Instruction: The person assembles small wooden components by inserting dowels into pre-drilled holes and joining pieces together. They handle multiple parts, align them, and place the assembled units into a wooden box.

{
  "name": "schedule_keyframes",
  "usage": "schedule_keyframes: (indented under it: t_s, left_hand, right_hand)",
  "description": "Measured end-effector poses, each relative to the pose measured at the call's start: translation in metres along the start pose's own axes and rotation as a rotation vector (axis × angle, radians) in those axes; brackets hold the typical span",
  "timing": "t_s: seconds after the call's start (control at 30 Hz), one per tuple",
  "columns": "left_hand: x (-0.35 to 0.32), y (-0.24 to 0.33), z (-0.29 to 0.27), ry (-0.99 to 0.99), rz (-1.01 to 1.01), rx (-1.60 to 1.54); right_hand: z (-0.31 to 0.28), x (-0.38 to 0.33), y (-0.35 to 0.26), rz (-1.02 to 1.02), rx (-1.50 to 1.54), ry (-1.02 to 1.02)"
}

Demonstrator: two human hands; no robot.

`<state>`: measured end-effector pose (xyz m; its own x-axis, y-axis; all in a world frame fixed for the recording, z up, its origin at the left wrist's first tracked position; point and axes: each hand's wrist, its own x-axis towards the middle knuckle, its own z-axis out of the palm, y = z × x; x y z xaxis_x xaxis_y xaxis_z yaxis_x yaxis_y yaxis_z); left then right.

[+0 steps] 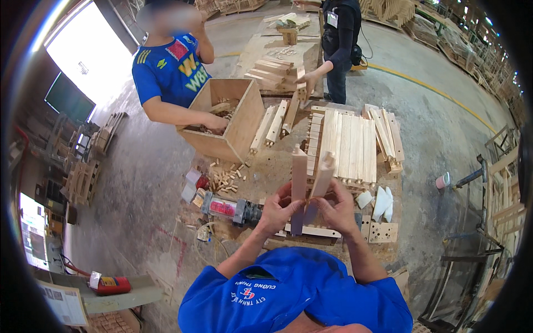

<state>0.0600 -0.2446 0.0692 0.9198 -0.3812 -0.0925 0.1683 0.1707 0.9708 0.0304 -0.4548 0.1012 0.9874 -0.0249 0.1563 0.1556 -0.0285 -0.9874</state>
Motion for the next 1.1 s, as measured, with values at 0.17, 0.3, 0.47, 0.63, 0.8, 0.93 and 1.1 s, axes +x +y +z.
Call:
schedule_keyframes:
  t_s: [0.17,0.3,0.47,0.63,0.8,0.93,1.1]
  left_hand:
    - [0.002,0.006,-0.018,0.082,-0.151,-0.14]
    - [0.015,0.019,-0.004,-0.012,-0.218,-0.376]
    - [0.029,0.014,-0.018,-0.128,-0.294,-0.511]
    - [0.034,0.014,-0.012,-0.161,-0.292,-0.501]
    - [0.031,-0.006,-0.001,-0.01,-0.161,-0.435]
    - [0.03,-0.025,0.022,0.11,0.007,-0.409]
    - [0.021,-0.037,0.023,0.066,-0.077,-0.312]
  right_hand:
    - [-0.008,0.012,-0.031,-0.508,-0.295,-0.01]
    - [-0.01,0.014,-0.002,-0.75,-0.543,-0.214]
    - [-0.012,0.024,0.002,-0.959,-0.702,-0.471]
    - [-0.03,0.02,-0.005,-0.864,-0.768,-0.561]
    - [-0.014,0.0,0.005,-0.194,-0.269,-0.142]
    - [0.001,-0.01,0.014,-0.085,-0.533,-0.092]
    - [-0.003,-0.01,0.033,-0.033,-0.345,-0.048]
